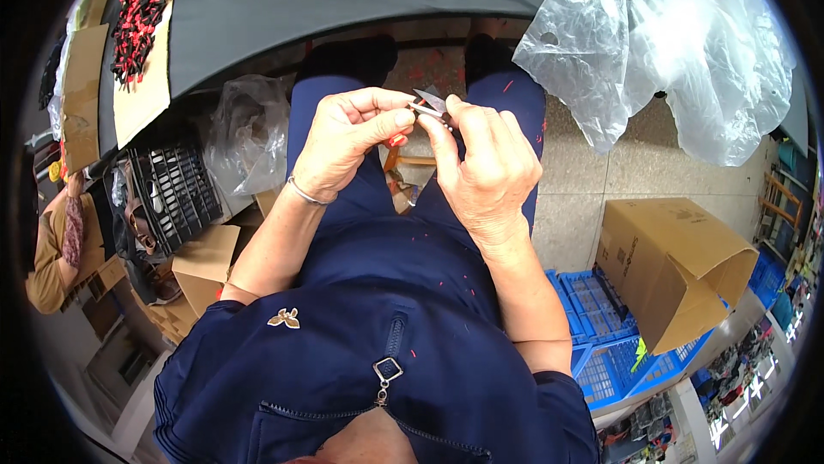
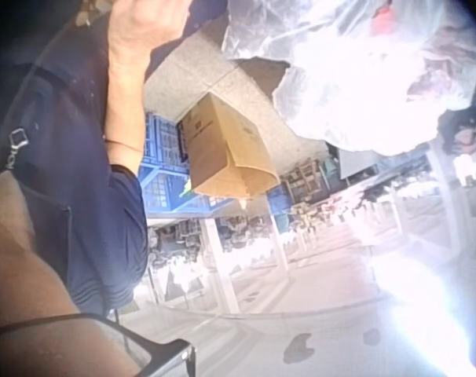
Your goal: The person assembles small components by inserting a thin red string through a hole in a black plastic piece using a pair of small shears.
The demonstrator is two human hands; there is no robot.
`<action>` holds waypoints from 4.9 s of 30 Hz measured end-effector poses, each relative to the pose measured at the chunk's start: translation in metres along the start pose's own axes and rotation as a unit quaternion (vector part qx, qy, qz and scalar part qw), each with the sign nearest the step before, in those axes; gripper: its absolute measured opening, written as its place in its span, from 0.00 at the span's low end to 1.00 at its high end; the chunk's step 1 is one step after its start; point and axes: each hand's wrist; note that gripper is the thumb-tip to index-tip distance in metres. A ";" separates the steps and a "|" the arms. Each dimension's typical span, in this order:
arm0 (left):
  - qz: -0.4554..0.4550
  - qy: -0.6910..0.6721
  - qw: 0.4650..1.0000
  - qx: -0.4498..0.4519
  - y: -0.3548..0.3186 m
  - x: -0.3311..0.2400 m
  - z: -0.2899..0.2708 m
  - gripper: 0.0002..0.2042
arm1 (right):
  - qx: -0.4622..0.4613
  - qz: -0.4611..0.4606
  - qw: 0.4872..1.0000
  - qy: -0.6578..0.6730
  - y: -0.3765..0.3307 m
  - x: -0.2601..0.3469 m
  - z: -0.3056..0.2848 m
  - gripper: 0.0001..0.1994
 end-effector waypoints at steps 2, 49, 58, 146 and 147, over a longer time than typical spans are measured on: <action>-0.012 -0.032 0.999 0.003 0.000 0.000 0.001 0.11 | 0.011 0.047 0.997 0.058 -0.004 -0.002 0.002 0.12; -0.019 0.048 0.997 -0.051 0.000 0.016 -0.002 0.07 | 0.060 0.068 0.993 0.076 -0.009 -0.018 0.001 0.13; -0.037 -0.002 0.999 -0.038 -0.002 0.018 -0.003 0.08 | 0.053 0.049 0.997 0.041 -0.013 -0.019 0.004 0.11; 0.472 0.558 0.613 -0.300 0.050 -0.148 -0.128 0.14 | 0.096 0.387 0.822 0.406 0.000 -0.006 0.027 0.09; 0.477 0.608 0.575 -0.268 0.057 -0.140 -0.118 0.14 | 0.103 0.391 0.817 0.412 -0.002 -0.006 0.029 0.09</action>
Point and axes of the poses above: each hand's wrist, its own y-axis towards the middle knuckle, its own z-axis out of the palm, x = y × z, and after that the axes turned 2 degrees about -y, right-handed
